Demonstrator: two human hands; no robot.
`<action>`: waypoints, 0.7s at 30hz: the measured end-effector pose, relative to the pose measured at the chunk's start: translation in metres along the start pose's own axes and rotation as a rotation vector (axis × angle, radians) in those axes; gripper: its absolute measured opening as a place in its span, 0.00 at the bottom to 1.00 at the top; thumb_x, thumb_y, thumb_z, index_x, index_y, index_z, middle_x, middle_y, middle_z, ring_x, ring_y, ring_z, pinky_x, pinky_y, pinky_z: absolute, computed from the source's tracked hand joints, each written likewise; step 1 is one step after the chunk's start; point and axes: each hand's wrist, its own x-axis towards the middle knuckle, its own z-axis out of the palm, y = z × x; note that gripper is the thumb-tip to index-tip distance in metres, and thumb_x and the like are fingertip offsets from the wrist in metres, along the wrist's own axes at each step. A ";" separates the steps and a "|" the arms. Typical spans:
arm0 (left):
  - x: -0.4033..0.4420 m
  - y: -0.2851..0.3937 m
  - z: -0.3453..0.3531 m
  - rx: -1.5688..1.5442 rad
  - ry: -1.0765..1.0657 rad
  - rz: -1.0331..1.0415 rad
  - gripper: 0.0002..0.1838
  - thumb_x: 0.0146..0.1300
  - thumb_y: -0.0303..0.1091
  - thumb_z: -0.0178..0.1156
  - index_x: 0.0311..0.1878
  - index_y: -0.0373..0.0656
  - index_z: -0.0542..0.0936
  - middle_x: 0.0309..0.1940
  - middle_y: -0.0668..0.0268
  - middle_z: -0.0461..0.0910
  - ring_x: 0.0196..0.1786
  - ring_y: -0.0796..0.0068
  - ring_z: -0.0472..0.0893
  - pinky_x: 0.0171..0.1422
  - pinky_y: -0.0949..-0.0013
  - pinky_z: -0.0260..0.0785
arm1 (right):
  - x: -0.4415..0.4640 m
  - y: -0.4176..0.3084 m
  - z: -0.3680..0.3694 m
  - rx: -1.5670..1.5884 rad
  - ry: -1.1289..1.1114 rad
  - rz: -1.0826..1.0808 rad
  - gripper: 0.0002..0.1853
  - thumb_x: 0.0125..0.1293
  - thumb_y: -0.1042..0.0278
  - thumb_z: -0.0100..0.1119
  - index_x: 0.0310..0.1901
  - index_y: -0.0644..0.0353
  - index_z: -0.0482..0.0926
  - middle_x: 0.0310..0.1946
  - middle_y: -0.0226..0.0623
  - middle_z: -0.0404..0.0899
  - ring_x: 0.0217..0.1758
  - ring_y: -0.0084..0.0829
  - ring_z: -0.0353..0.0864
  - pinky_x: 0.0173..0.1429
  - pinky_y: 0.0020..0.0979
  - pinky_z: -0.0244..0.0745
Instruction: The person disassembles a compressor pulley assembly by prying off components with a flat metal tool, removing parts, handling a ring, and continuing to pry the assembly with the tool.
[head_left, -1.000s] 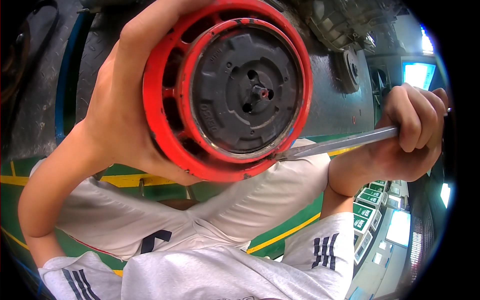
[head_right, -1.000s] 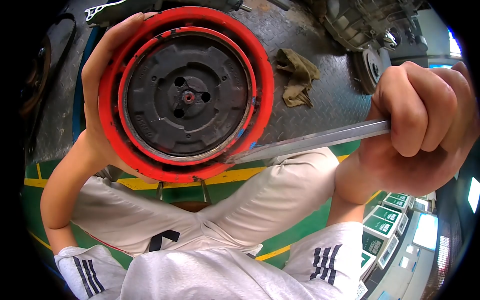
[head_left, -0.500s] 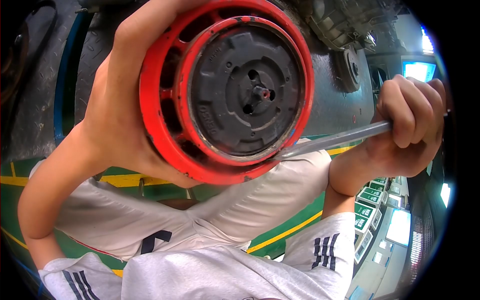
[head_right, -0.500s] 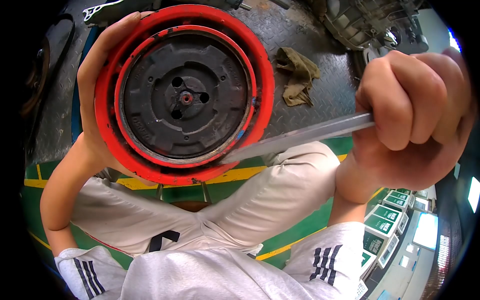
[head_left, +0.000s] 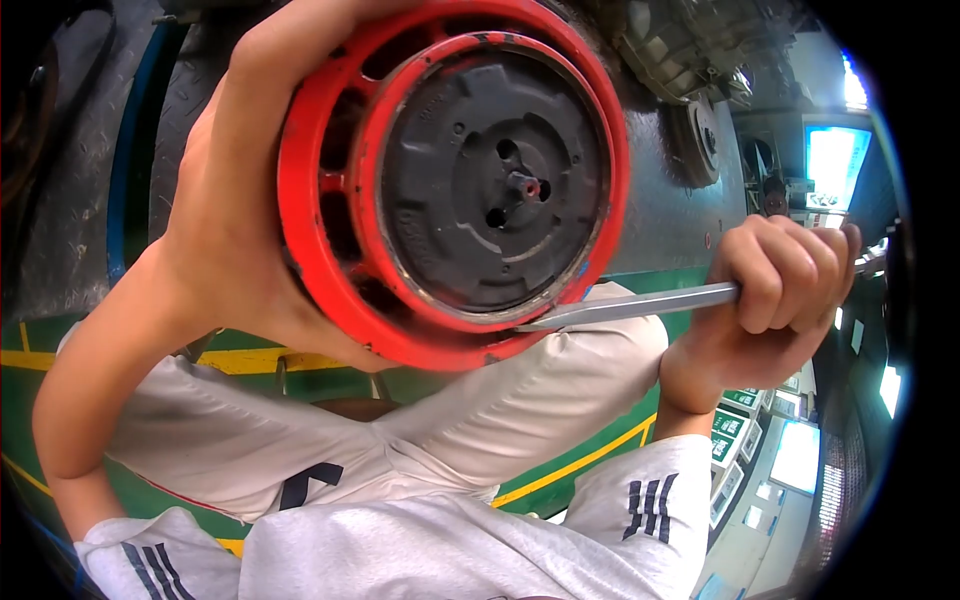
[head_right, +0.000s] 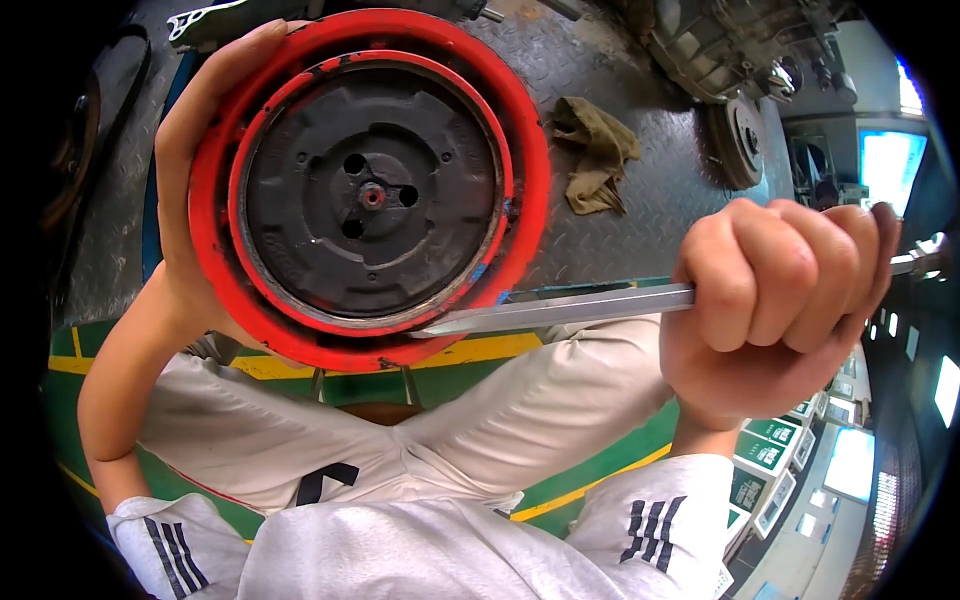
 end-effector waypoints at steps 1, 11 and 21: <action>0.001 -0.001 0.001 -0.016 0.017 0.019 0.58 0.48 0.36 0.80 0.76 0.27 0.54 0.70 0.44 0.67 0.71 0.58 0.72 0.77 0.60 0.64 | 0.002 0.007 0.003 0.031 -0.010 0.026 0.24 0.83 0.65 0.35 0.21 0.47 0.52 0.10 0.19 0.48 0.10 0.18 0.39 0.14 0.25 0.39; -0.015 -0.019 -0.008 0.022 0.012 -0.141 0.59 0.46 0.41 0.80 0.76 0.30 0.56 0.72 0.46 0.65 0.72 0.58 0.71 0.78 0.59 0.62 | 0.018 0.016 -0.038 0.236 0.012 0.240 0.24 0.82 0.64 0.32 0.21 0.48 0.49 0.13 0.24 0.45 0.14 0.24 0.41 0.18 0.29 0.39; -0.005 -0.003 -0.002 -0.043 -0.036 0.007 0.68 0.40 0.44 0.84 0.78 0.31 0.49 0.74 0.44 0.60 0.74 0.55 0.68 0.79 0.57 0.61 | 0.006 0.023 -0.047 0.366 0.174 0.276 0.24 0.81 0.65 0.33 0.20 0.49 0.50 0.13 0.25 0.46 0.16 0.26 0.44 0.20 0.30 0.50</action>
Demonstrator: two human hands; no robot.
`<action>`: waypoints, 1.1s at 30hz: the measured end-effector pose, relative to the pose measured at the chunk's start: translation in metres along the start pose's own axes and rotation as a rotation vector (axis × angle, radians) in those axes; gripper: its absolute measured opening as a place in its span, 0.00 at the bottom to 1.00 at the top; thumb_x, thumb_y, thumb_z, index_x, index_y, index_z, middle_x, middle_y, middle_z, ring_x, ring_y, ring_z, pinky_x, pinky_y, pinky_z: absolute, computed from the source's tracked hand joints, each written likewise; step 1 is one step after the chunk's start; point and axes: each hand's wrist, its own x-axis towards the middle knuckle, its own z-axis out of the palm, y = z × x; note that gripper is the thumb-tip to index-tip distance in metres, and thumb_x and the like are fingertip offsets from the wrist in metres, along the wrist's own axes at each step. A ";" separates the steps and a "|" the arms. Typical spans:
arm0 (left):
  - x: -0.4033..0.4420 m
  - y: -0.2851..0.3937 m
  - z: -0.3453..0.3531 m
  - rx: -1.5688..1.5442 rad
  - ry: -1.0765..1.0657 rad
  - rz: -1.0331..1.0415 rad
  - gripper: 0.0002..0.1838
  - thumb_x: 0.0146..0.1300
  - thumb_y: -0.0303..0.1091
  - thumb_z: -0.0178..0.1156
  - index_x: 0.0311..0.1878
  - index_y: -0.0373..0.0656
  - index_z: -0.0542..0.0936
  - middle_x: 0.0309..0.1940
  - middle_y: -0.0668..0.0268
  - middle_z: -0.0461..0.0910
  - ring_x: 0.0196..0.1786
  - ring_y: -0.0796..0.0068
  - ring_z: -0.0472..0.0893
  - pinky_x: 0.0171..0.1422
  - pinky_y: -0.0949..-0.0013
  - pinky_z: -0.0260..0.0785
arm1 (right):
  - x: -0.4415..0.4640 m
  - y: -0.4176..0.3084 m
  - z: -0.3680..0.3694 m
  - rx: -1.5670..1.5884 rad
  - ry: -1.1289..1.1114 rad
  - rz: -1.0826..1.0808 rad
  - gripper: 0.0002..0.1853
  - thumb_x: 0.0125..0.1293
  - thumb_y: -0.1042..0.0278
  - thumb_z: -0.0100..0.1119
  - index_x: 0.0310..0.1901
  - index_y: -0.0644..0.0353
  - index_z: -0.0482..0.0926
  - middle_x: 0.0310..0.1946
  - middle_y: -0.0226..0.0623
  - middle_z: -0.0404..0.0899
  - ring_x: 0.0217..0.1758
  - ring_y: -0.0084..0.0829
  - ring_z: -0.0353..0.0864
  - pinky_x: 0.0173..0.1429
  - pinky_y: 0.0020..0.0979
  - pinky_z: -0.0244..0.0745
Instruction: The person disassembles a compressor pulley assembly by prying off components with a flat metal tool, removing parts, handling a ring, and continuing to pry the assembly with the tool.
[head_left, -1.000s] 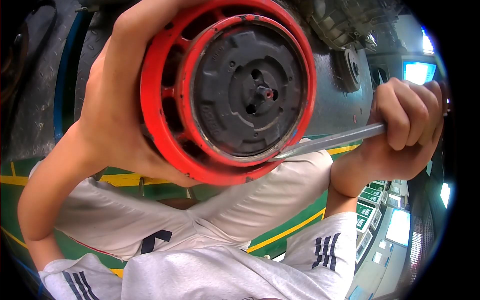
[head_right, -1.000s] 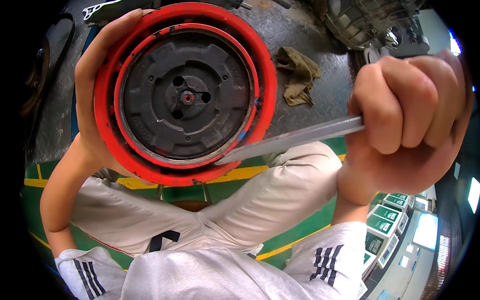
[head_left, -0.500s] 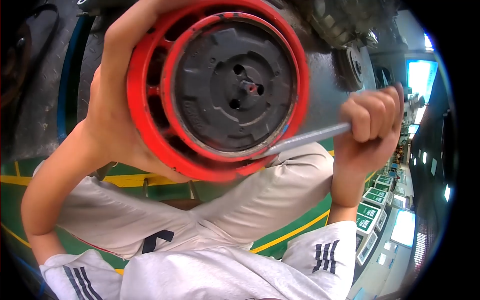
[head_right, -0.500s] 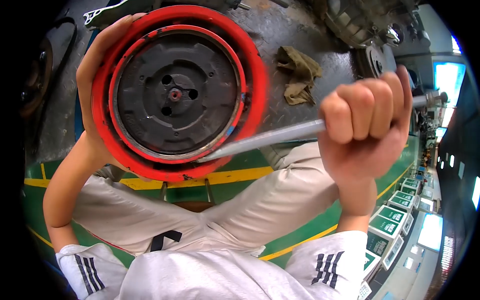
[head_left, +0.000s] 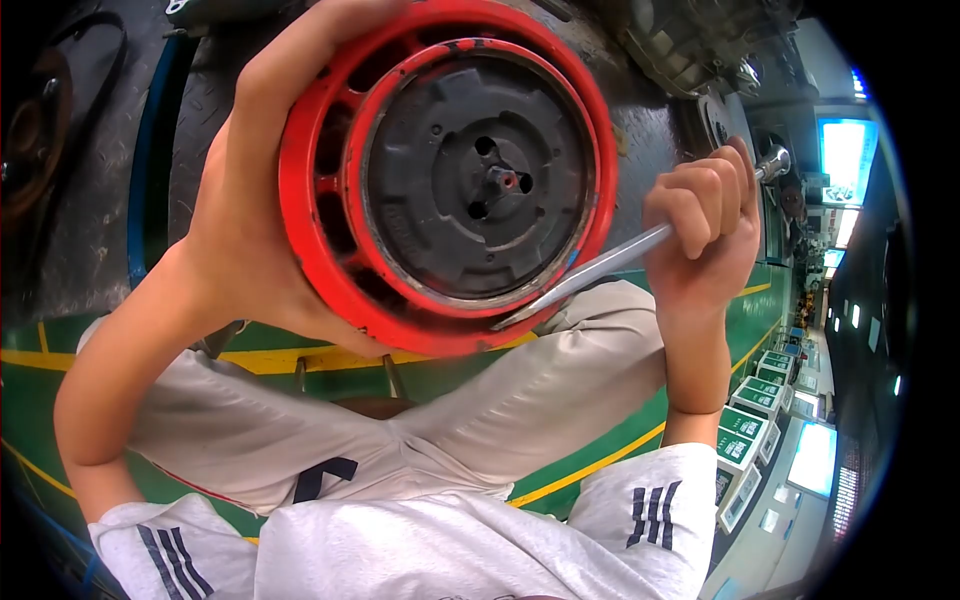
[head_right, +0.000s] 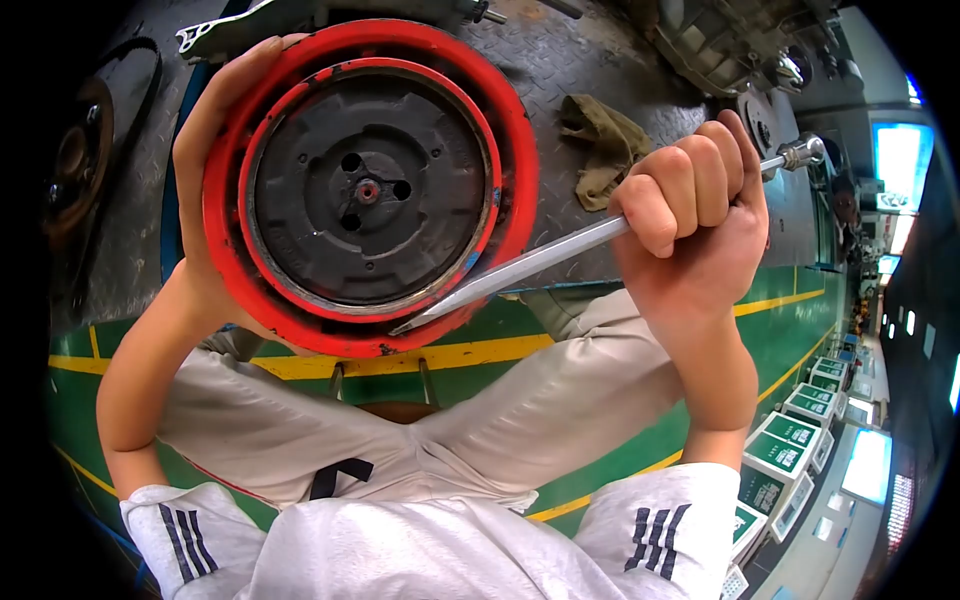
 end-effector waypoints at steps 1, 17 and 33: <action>0.000 0.001 0.001 0.000 -0.012 0.002 0.69 0.39 0.43 0.84 0.78 0.31 0.47 0.74 0.43 0.59 0.75 0.54 0.67 0.79 0.56 0.61 | 0.000 0.000 -0.002 0.007 0.014 -0.003 0.24 0.80 0.65 0.34 0.20 0.49 0.50 0.13 0.25 0.46 0.16 0.26 0.44 0.19 0.29 0.49; 0.001 0.005 0.003 -0.003 0.005 -0.007 0.74 0.34 0.47 0.86 0.78 0.31 0.46 0.74 0.42 0.58 0.74 0.51 0.67 0.79 0.55 0.62 | -0.011 -0.030 0.044 -0.470 -0.443 -0.281 0.18 0.73 0.80 0.39 0.25 0.48 0.55 0.13 0.18 0.52 0.12 0.15 0.43 0.15 0.18 0.47; -0.001 0.015 0.008 0.099 0.056 -0.056 0.69 0.30 0.43 0.87 0.75 0.32 0.55 0.72 0.45 0.65 0.68 0.54 0.75 0.73 0.59 0.68 | -0.028 -0.062 0.088 -1.125 -0.474 -0.200 0.13 0.58 0.78 0.59 0.27 0.49 0.65 0.17 0.25 0.64 0.12 0.20 0.60 0.15 0.20 0.58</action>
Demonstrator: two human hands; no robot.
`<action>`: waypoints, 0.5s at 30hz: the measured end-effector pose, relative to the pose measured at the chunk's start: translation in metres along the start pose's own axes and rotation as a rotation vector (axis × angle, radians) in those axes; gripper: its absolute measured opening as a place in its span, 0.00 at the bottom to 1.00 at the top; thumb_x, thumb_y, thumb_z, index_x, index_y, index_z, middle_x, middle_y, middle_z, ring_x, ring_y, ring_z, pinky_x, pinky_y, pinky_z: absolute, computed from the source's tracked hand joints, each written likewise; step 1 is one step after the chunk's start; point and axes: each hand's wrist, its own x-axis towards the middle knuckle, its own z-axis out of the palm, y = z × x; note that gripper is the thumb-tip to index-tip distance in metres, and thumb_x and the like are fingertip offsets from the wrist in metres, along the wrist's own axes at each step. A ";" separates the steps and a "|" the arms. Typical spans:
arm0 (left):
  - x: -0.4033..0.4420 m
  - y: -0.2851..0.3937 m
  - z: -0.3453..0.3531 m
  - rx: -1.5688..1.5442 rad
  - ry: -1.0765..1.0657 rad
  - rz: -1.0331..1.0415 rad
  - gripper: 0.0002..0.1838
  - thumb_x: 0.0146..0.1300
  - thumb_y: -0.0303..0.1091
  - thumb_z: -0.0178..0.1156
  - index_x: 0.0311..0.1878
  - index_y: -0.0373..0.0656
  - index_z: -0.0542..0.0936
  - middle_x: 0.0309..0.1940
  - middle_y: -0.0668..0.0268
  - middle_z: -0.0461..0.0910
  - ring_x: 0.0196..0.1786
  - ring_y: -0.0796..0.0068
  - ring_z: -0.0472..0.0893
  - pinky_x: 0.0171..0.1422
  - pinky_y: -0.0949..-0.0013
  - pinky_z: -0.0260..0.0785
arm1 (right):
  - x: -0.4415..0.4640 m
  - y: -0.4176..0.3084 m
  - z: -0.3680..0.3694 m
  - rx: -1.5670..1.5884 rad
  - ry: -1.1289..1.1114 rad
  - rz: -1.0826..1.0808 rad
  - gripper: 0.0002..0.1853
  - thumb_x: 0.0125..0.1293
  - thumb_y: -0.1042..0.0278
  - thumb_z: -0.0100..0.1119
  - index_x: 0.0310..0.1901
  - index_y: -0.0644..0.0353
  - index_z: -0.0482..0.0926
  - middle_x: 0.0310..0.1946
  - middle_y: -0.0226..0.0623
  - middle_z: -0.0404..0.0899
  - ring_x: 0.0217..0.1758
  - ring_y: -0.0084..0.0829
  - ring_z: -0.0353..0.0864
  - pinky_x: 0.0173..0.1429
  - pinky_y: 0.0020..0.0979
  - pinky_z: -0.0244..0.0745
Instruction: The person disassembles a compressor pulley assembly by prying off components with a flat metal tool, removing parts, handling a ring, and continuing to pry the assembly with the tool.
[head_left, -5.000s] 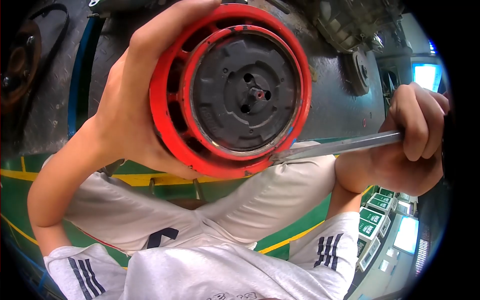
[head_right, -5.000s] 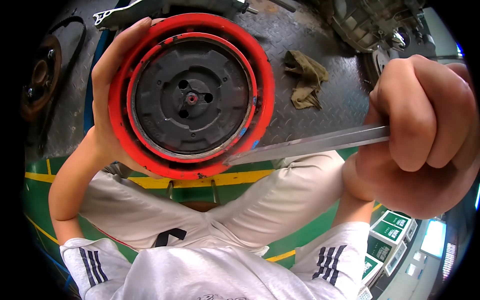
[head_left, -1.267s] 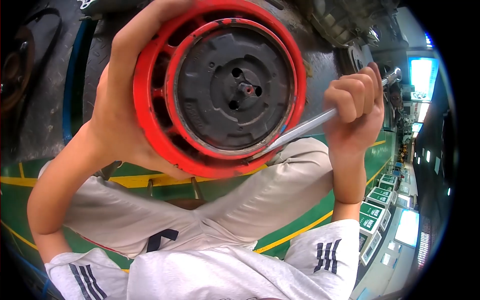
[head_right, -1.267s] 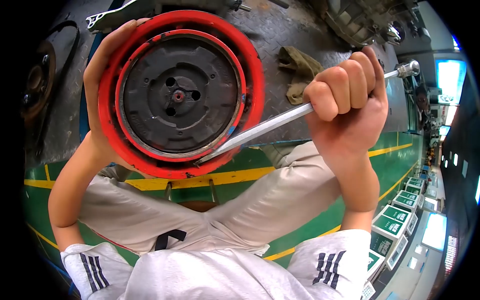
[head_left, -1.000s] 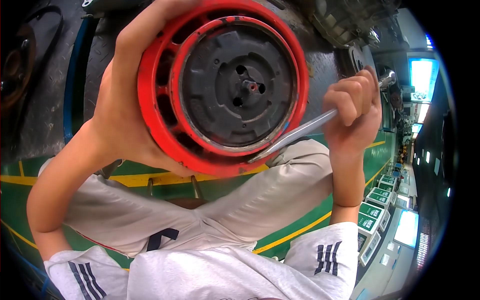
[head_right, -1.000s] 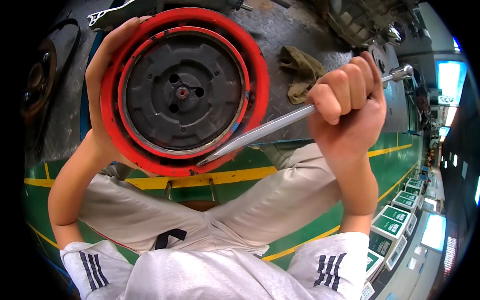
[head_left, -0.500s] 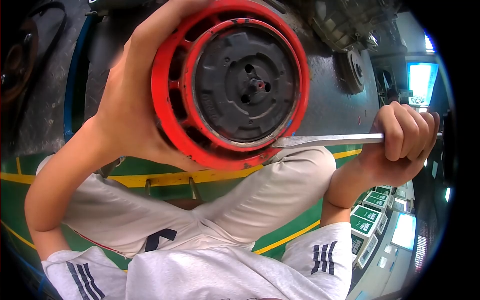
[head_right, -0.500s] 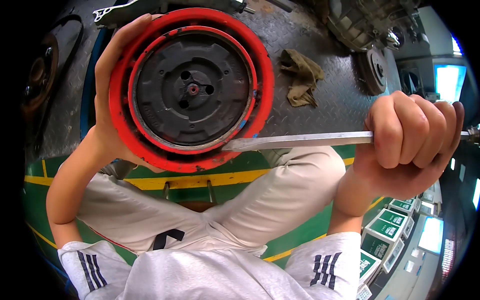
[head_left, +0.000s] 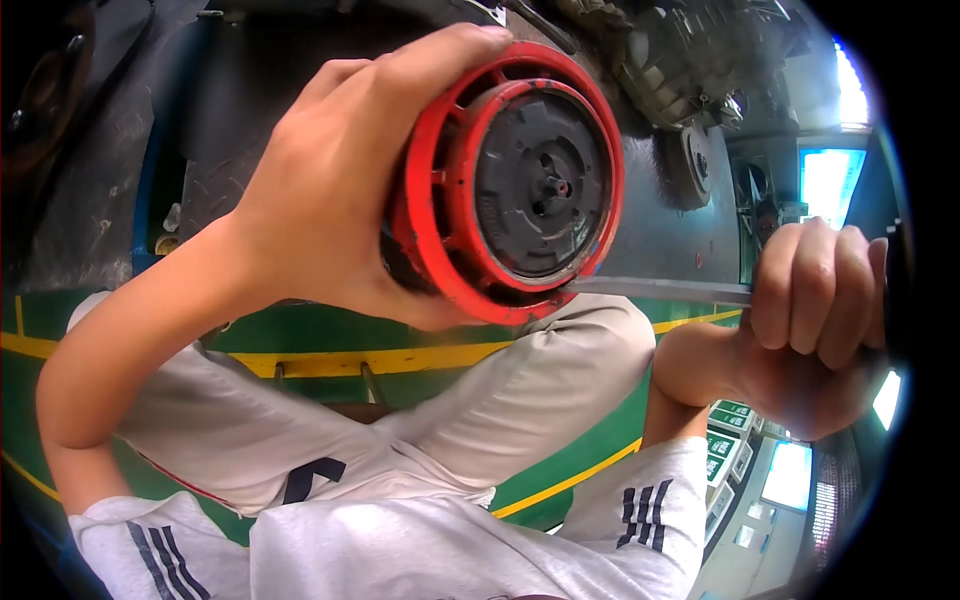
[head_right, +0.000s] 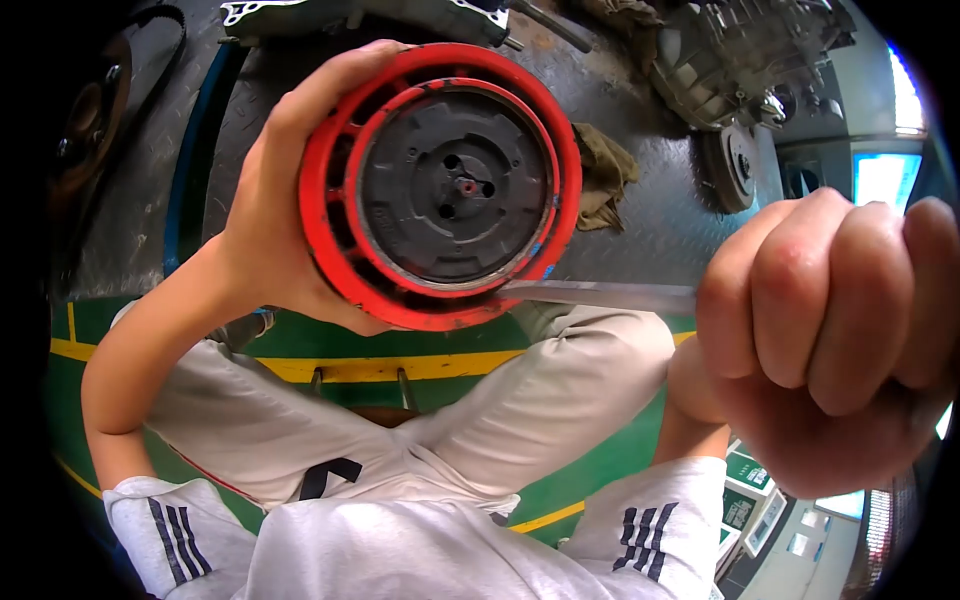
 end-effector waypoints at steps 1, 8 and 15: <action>-0.002 -0.001 0.000 0.028 0.014 -0.005 0.69 0.30 0.43 0.87 0.75 0.32 0.56 0.71 0.46 0.66 0.68 0.54 0.75 0.72 0.59 0.69 | 0.015 0.017 0.025 0.095 0.014 -0.027 0.14 0.58 0.78 0.58 0.27 0.48 0.64 0.16 0.24 0.62 0.12 0.19 0.57 0.15 0.19 0.56; 0.020 0.012 0.002 -0.105 -0.075 -0.193 0.69 0.30 0.45 0.87 0.75 0.31 0.55 0.71 0.46 0.66 0.69 0.57 0.74 0.75 0.60 0.67 | -0.018 0.053 0.062 0.449 0.019 -0.456 0.18 0.78 0.72 0.42 0.25 0.48 0.66 0.15 0.20 0.60 0.13 0.16 0.55 0.19 0.23 0.44; 0.007 -0.036 0.017 -0.064 0.117 0.249 0.66 0.37 0.51 0.87 0.74 0.36 0.55 0.67 0.43 0.68 0.66 0.52 0.76 0.72 0.58 0.69 | -0.012 0.063 0.057 0.495 0.010 -0.409 0.24 0.76 0.67 0.47 0.16 0.47 0.64 0.10 0.25 0.62 0.10 0.20 0.57 0.18 0.26 0.47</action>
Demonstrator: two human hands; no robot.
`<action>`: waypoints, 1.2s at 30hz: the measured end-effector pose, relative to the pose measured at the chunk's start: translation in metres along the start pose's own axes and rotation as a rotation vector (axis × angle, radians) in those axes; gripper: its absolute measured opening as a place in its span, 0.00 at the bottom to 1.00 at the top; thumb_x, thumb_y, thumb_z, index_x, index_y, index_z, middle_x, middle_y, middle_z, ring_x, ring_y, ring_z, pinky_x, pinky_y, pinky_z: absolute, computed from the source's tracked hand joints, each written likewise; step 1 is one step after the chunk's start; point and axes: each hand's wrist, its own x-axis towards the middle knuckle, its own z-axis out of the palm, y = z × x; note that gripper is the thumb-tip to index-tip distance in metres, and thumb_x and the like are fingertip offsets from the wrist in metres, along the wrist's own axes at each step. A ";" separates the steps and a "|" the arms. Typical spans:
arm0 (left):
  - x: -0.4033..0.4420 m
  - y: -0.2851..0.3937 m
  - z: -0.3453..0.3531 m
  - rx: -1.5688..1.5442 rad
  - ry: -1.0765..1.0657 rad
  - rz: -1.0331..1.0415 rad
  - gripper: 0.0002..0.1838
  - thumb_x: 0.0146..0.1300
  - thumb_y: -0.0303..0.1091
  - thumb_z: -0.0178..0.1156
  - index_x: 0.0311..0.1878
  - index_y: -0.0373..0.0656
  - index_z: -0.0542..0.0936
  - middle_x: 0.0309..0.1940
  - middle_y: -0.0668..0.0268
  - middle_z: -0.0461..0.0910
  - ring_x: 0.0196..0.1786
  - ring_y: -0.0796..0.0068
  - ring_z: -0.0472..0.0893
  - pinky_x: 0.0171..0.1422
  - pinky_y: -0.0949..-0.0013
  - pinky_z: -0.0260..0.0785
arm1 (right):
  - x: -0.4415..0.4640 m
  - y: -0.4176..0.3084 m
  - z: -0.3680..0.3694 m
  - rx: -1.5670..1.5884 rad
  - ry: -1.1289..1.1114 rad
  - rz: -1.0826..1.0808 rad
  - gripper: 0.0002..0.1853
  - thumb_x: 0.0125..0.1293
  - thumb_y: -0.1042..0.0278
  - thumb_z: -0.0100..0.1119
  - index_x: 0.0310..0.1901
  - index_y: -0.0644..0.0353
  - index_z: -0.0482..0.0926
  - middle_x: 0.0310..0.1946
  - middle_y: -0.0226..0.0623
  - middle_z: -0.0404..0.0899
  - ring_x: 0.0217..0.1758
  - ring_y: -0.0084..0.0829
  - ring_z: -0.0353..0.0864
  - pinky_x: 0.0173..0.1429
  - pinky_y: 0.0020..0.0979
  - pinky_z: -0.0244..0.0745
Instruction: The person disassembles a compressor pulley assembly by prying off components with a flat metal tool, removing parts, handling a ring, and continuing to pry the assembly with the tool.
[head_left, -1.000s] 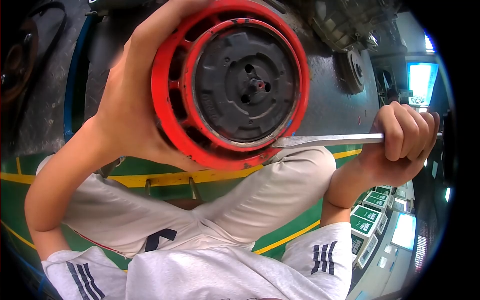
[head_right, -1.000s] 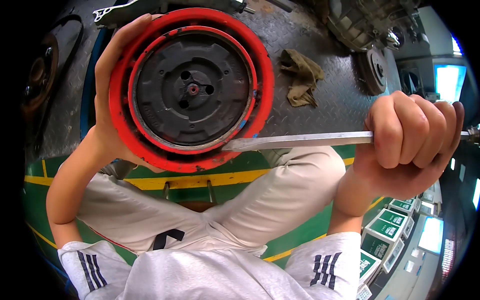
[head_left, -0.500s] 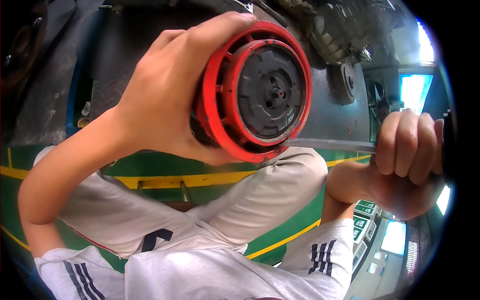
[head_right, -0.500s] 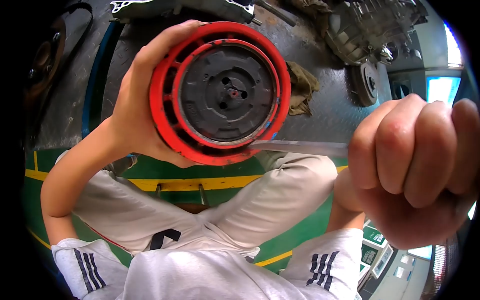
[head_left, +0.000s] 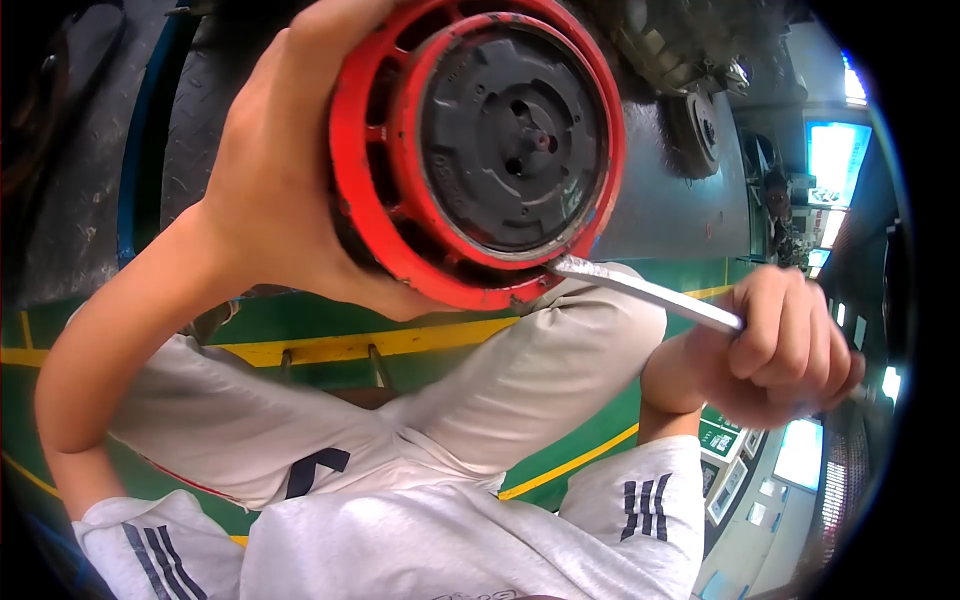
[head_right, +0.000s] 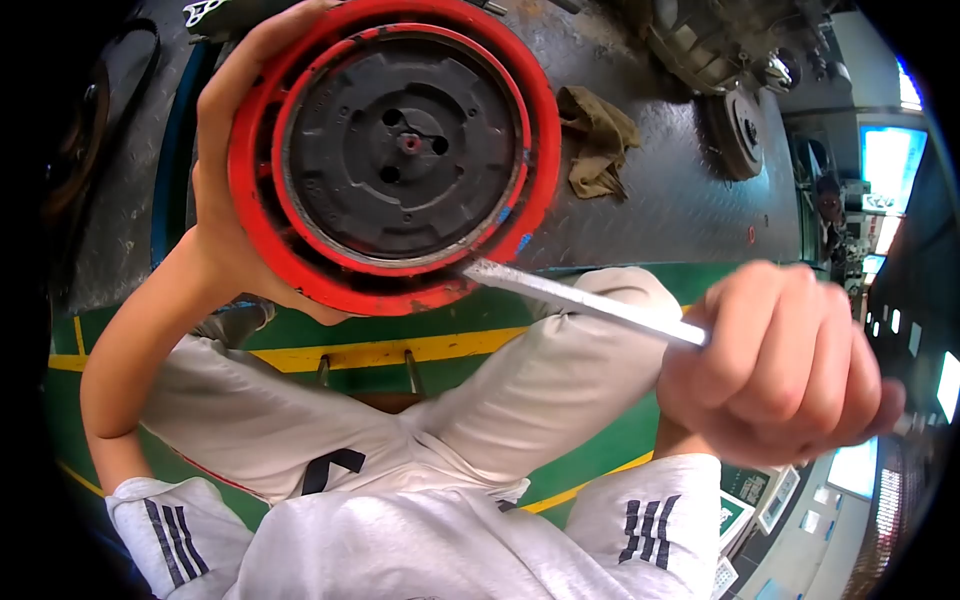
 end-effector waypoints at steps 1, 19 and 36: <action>-0.001 0.001 0.000 -0.011 -0.019 -0.033 0.67 0.37 0.50 0.87 0.75 0.36 0.54 0.68 0.44 0.67 0.67 0.53 0.76 0.74 0.58 0.69 | 0.001 -0.002 -0.006 -0.010 0.023 0.013 0.23 0.75 0.67 0.48 0.17 0.48 0.68 0.11 0.26 0.65 0.10 0.21 0.60 0.18 0.27 0.49; -0.003 -0.007 -0.001 0.056 0.004 -0.009 0.65 0.40 0.42 0.86 0.75 0.35 0.53 0.69 0.45 0.65 0.68 0.53 0.75 0.74 0.58 0.68 | -0.023 0.000 -0.008 0.020 -0.039 -0.270 0.21 0.66 0.77 0.42 0.15 0.47 0.57 0.09 0.25 0.60 0.09 0.18 0.57 0.16 0.25 0.57; -0.005 0.009 0.003 0.158 0.025 -0.077 0.66 0.40 0.46 0.86 0.75 0.33 0.53 0.66 0.44 0.68 0.66 0.54 0.76 0.74 0.58 0.69 | -0.024 -0.008 0.025 -0.316 -0.099 -0.406 0.20 0.60 0.85 0.49 0.17 0.49 0.57 0.11 0.18 0.59 0.11 0.14 0.55 0.17 0.18 0.51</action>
